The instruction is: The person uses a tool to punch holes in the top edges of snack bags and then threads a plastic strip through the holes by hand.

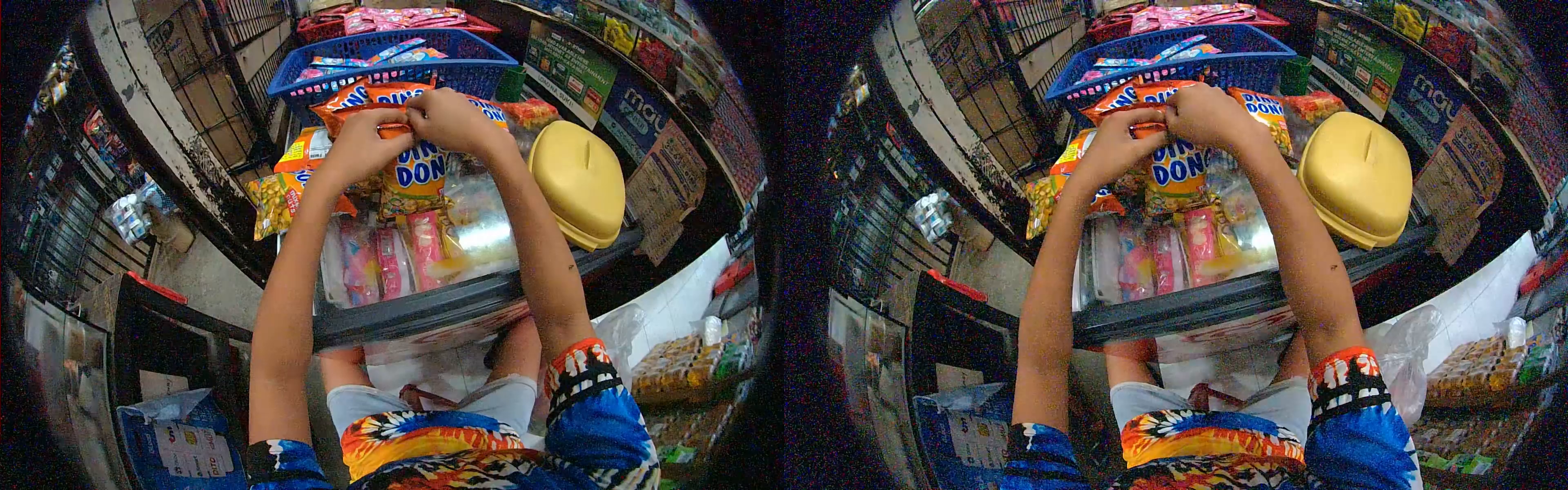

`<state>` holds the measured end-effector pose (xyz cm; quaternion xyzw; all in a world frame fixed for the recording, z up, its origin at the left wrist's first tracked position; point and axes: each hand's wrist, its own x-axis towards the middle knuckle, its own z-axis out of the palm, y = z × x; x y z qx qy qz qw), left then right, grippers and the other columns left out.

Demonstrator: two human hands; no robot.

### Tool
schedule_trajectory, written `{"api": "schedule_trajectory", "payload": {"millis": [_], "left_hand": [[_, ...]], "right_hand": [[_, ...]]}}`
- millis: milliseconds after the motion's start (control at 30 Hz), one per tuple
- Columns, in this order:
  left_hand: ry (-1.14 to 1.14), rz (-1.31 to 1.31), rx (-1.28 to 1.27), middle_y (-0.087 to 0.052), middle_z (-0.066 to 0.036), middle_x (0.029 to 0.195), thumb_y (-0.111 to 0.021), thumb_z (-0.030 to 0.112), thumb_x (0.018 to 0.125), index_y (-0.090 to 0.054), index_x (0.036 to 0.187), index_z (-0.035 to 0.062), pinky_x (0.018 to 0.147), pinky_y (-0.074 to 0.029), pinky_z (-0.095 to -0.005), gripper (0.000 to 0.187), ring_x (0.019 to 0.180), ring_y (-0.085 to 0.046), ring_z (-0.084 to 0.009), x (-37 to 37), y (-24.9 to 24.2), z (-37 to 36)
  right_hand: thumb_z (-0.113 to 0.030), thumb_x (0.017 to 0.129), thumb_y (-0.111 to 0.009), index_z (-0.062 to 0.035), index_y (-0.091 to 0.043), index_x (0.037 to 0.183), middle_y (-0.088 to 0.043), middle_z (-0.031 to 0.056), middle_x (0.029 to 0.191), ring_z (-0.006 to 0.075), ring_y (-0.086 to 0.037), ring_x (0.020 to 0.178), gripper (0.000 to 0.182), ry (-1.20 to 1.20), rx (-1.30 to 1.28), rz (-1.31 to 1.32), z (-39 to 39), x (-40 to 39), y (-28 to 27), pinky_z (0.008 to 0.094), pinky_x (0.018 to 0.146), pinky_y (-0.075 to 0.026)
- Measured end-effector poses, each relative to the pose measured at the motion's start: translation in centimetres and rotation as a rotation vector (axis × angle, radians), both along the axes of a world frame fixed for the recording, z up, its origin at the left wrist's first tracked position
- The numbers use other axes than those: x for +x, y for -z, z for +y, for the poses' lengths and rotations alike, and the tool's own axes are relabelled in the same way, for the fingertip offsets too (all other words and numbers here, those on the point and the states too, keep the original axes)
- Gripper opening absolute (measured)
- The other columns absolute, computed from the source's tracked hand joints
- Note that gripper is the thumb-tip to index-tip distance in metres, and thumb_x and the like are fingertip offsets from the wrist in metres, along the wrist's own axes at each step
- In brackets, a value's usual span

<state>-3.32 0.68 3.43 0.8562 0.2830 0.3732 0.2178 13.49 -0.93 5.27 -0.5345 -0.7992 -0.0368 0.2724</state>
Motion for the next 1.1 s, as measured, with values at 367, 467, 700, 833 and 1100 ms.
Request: {"api": "schedule_trajectory", "payload": {"millis": [367, 467, 700, 833, 1100], "left_hand": [[0.008, -0.018, -0.017, -0.064, -0.016, 0.089, -0.063, 0.025, 0.070, -0.063, 0.094, -0.0013, 0.077, -0.047, -0.0320, 0.036, 0.084, -0.063, -0.0229, 0.03, 0.18, 0.16], [-0.002, -0.013, -0.034, -0.064, -0.016, 0.089, -0.063, 0.025, 0.070, -0.063, 0.095, -0.0014, 0.077, -0.047, -0.0321, 0.036, 0.085, -0.063, -0.0232, 0.03, 0.20, 0.19], [0.003, 0.001, 0.013, -0.065, -0.016, 0.087, -0.063, 0.026, 0.070, -0.063, 0.094, -0.0009, 0.075, -0.047, -0.0317, 0.036, 0.082, -0.063, -0.0226, 0.06, 0.14, 0.16], [0.014, 0.006, -0.042, -0.065, -0.016, 0.086, -0.063, 0.025, 0.070, -0.063, 0.093, -0.0010, 0.074, -0.048, -0.0310, 0.035, 0.080, -0.063, -0.0213, 0.11, -0.04, -0.06], [0.023, -0.011, 0.024, -0.065, -0.015, 0.085, -0.063, 0.024, 0.071, -0.063, 0.093, -0.0013, 0.073, -0.048, -0.0315, 0.033, 0.080, -0.063, -0.0221, 0.06, 0.20, 0.14]], "right_hand": [[-0.027, 0.077, -0.046, -0.0029, -0.064, 0.078, -0.061, 0.0219, 0.081, 0.0378, -0.059, 0.078, 0.030, 0.017, -0.033, 0.033, -0.21, -0.05, -0.05, 0.0438, 0.074, -0.047], [-0.021, 0.080, -0.048, -0.0024, -0.062, 0.087, -0.059, 0.0233, 0.078, 0.0381, -0.059, 0.073, 0.025, 0.026, -0.036, 0.015, -0.11, 0.01, 0.00, 0.0429, 0.069, -0.045], [-0.020, 0.079, -0.048, -0.0017, -0.062, 0.085, -0.059, 0.0233, 0.076, 0.0385, -0.058, 0.072, 0.024, 0.003, -0.019, 0.011, 0.00, 0.06, 0.14, 0.0435, 0.067, -0.045], [-0.020, 0.079, -0.048, -0.0018, -0.062, 0.083, -0.059, 0.0232, 0.076, 0.0384, -0.058, 0.071, 0.024, 0.023, -0.017, 0.003, 0.03, 0.07, 0.17, 0.0437, 0.066, -0.045], [-0.020, 0.079, -0.048, -0.0022, -0.062, 0.082, -0.059, 0.0232, 0.076, 0.0385, -0.058, 0.072, 0.024, 0.022, -0.005, -0.001, -0.22, -0.05, 0.00, 0.0440, 0.067, -0.045]]}}
